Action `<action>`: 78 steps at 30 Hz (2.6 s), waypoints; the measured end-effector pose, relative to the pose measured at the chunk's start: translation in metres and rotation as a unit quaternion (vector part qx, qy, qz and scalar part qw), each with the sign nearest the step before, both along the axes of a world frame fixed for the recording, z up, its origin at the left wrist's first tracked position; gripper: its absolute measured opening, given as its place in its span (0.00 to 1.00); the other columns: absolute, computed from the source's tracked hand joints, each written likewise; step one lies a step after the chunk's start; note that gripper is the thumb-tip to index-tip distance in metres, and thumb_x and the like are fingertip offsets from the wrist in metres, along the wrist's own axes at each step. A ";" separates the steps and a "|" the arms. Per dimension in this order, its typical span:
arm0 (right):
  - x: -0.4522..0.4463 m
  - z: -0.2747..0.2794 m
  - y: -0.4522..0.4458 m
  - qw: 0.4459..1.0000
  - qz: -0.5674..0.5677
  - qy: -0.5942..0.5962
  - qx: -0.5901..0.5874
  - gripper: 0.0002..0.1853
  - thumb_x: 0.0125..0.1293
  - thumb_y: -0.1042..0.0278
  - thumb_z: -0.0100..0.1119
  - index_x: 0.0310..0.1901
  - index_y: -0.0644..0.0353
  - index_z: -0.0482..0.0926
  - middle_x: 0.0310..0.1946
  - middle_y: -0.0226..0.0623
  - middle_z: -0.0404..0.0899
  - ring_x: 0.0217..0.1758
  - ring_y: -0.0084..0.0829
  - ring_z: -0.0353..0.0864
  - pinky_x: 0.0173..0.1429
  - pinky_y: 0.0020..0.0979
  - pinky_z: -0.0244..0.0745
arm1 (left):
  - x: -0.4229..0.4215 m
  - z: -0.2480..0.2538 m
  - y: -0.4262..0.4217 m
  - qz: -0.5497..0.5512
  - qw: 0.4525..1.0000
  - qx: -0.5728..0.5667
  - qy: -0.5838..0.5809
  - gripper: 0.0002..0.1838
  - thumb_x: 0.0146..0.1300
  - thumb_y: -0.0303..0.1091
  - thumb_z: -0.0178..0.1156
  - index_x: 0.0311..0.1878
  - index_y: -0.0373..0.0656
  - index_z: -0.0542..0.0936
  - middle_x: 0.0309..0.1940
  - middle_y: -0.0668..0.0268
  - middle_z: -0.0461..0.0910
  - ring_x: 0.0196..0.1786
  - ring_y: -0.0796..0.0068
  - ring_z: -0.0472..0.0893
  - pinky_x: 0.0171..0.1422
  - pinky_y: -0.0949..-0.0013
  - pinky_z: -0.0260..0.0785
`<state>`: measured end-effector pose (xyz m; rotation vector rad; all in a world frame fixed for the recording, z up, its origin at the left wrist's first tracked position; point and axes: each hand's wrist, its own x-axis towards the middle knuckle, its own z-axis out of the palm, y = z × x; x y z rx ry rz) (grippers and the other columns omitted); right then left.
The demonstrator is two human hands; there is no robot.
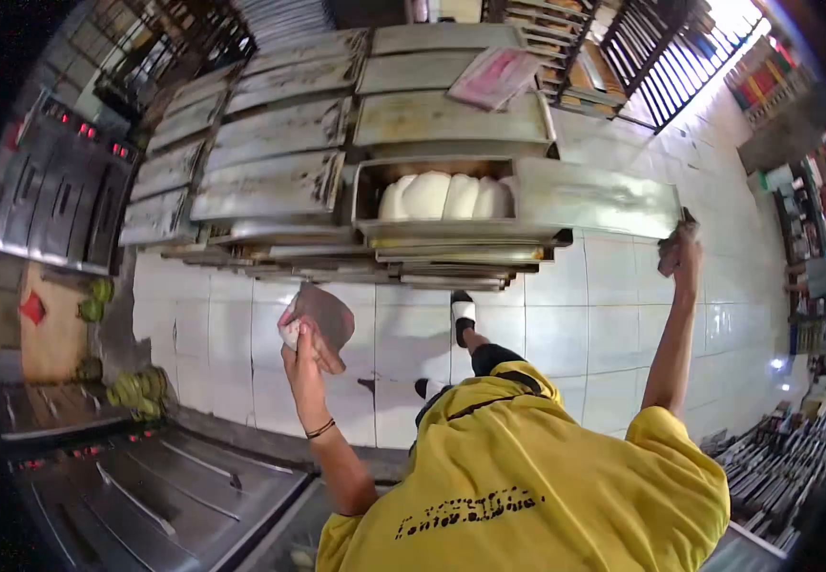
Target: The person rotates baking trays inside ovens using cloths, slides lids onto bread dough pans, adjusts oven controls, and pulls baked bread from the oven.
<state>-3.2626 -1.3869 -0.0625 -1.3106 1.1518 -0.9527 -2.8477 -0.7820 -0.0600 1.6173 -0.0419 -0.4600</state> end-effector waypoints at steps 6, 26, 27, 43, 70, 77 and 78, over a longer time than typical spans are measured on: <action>0.114 -0.024 0.084 0.994 0.064 0.086 0.021 0.19 0.64 0.56 0.66 0.47 0.63 0.80 0.33 0.33 0.81 0.34 0.23 0.77 0.38 0.26 0.73 | 0.058 -0.029 -0.116 0.055 0.989 -0.140 -0.013 0.26 0.73 0.51 0.55 0.61 0.36 0.74 0.55 0.64 0.76 0.55 0.73 0.74 0.59 0.67 0.67; 0.338 -0.023 -0.005 0.927 0.155 0.187 -0.287 0.23 0.67 0.55 0.60 0.56 0.62 0.71 0.35 0.52 0.79 0.43 0.51 0.80 0.44 0.45 0.73 | 0.103 -0.121 -0.236 0.190 0.945 -0.040 -0.263 0.24 0.72 0.37 0.54 0.63 0.29 0.70 0.55 0.54 0.77 0.54 0.63 0.77 0.61 0.63 0.67; 0.348 -0.042 -0.011 0.873 0.091 0.223 -0.424 0.26 0.65 0.55 0.62 0.58 0.62 0.69 0.38 0.57 0.79 0.48 0.57 0.78 0.48 0.48 0.73 | 0.089 -0.090 -0.247 0.194 0.941 -0.021 -0.275 0.23 0.73 0.36 0.53 0.63 0.29 0.70 0.56 0.54 0.76 0.56 0.63 0.76 0.64 0.63 0.65; 0.286 -0.008 -0.041 0.999 0.025 -0.006 -0.019 0.14 0.56 0.72 0.68 0.43 0.66 0.81 0.33 0.35 0.83 0.35 0.26 0.80 0.41 0.33 0.76 | 0.074 -0.066 -0.252 0.207 0.919 0.044 -0.331 0.25 0.75 0.43 0.51 0.61 0.28 0.73 0.55 0.50 0.78 0.55 0.58 0.79 0.60 0.61 0.69; 0.181 -0.011 -0.134 0.994 -0.074 0.060 -0.046 0.11 0.60 0.70 0.62 0.43 0.63 0.84 0.26 0.33 0.81 0.21 0.24 0.74 0.25 0.30 0.69 | 0.076 -0.046 -0.193 0.062 0.992 0.045 -0.102 0.23 0.72 0.45 0.57 0.55 0.31 0.76 0.44 0.61 0.81 0.43 0.71 0.78 0.48 0.67 0.70; 0.213 -0.019 -0.112 0.997 -0.042 0.058 -0.040 0.08 0.65 0.71 0.61 0.44 0.63 0.82 0.29 0.26 0.80 0.29 0.19 0.73 0.35 0.27 0.70 | 0.110 -0.142 -0.092 0.084 0.988 0.038 -0.123 0.21 0.70 0.45 0.59 0.50 0.33 0.78 0.36 0.63 0.82 0.32 0.72 0.78 0.37 0.66 0.72; 0.223 -0.015 -0.105 0.995 -0.027 0.078 -0.059 0.08 0.66 0.70 0.61 0.43 0.63 0.82 0.29 0.26 0.79 0.29 0.19 0.73 0.35 0.27 0.70 | 0.117 -0.154 -0.076 0.082 0.989 0.052 -0.111 0.21 0.70 0.45 0.59 0.50 0.33 0.79 0.36 0.63 0.82 0.33 0.72 0.78 0.37 0.65 0.72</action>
